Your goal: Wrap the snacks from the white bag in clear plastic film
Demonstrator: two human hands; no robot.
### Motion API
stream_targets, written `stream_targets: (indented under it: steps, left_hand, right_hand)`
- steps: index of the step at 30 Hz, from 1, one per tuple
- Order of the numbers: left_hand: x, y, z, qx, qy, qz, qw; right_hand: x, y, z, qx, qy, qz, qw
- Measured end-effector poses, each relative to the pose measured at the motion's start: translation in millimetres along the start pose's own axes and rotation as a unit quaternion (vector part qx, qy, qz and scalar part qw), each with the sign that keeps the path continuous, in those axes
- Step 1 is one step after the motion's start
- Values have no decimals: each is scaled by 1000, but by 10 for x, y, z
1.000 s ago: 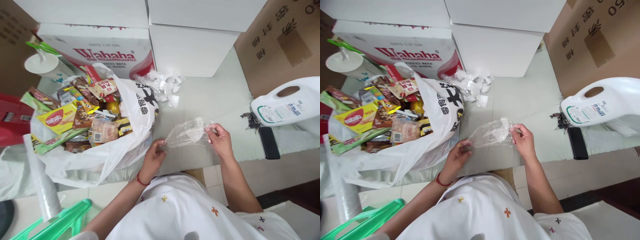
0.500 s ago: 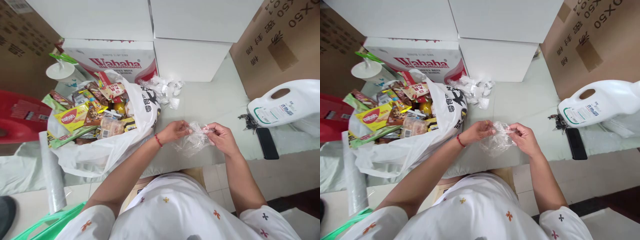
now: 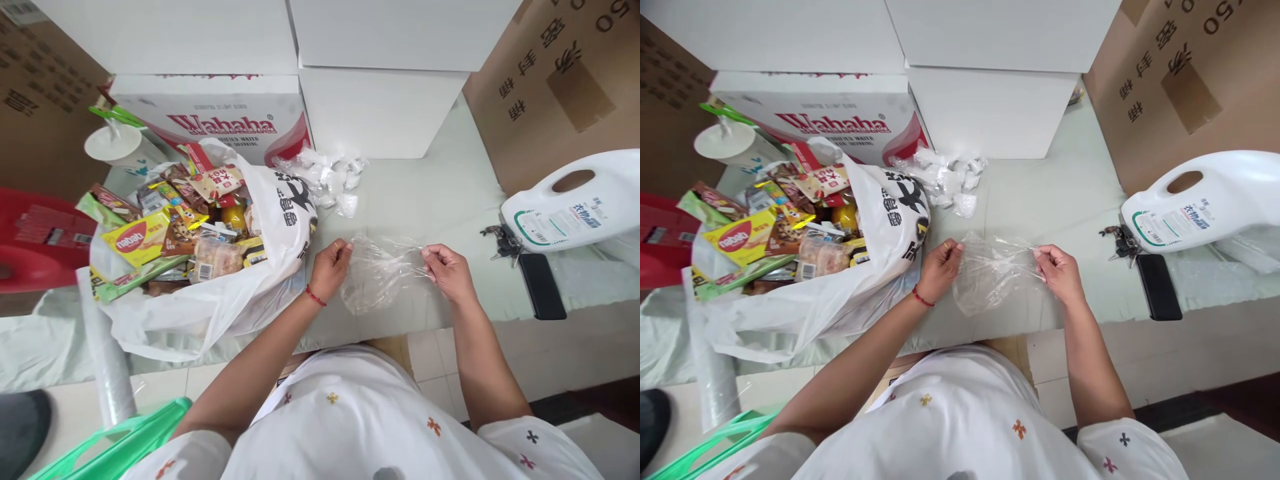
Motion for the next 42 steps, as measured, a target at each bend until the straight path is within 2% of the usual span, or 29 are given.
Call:
stream_targets:
  steps: [8, 11, 14, 17, 20, 23, 25, 27, 29, 31, 33, 35, 37, 40, 42]
  left_hand:
    - [-223, 64, -5, -11, -103, 17, 994]
    - [-234, 179, 77, -37, -135, 58, 988]
    - [-222, 296, 201, -75, -144, 118, 980]
    - [-250, 249, 188, -72, -154, 173, 970]
    - [-271, -100, -49, 9, -166, 242, 956]
    - [-235, -723, -353, 152, -193, 303, 921]
    - [-84, -1081, -385, 223, -153, 310, 911]
    - [168, -1226, -206, 230, -62, 313, 920]
    - [403, -1122, 88, 177, 10, 340, 924]
    - [595, -863, 338, 130, 63, 380, 914]
    - [685, -590, 452, 125, 73, 418, 897]
    - [685, -325, 422, 116, 71, 451, 882]
    - [646, -144, 297, 112, 69, 475, 870]
    - [605, -51, 111, 114, 71, 491, 861]
    - [608, -48, 53, 112, 78, 494, 859]
  right_hand:
    - [-365, -137, 100, 0, -57, 29, 998]
    - [-363, -210, 183, 6, -64, 10, 998]
    - [-298, -253, 273, 8, -67, -35, 997]
    - [-275, -258, 326, 15, -86, -49, 995]
    - [-293, -250, 339, 17, -96, -55, 994]
    - [-306, -247, 333, 14, -89, -75, 993]
    - [-293, -241, 327, 10, -78, -85, 993]
    - [-268, -229, 321, 6, -71, -89, 993]
    - [-247, -217, 314, 0, -70, -94, 993]
    - [-270, -212, 294, -11, -83, -99, 992]
    - [-368, -213, 251, -27, -116, -105, 987]
    - [-484, -231, 202, -30, -128, -106, 986]
    - [-532, -265, 196, -2, -80, -77, 994]
    - [-488, -237, 302, 76, 18, 8, 997]
    - [-431, -140, 477, 116, 30, 23, 993]
Point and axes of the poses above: each hand's wrist, its own z-axis towards the middle knuckle, its own x-axis out of the palm, y = z × x, the point moved 8 cm from there along z, towards the middle knuckle, and after that the axes turned 3 degrees about -y, right-handed, at the moved point
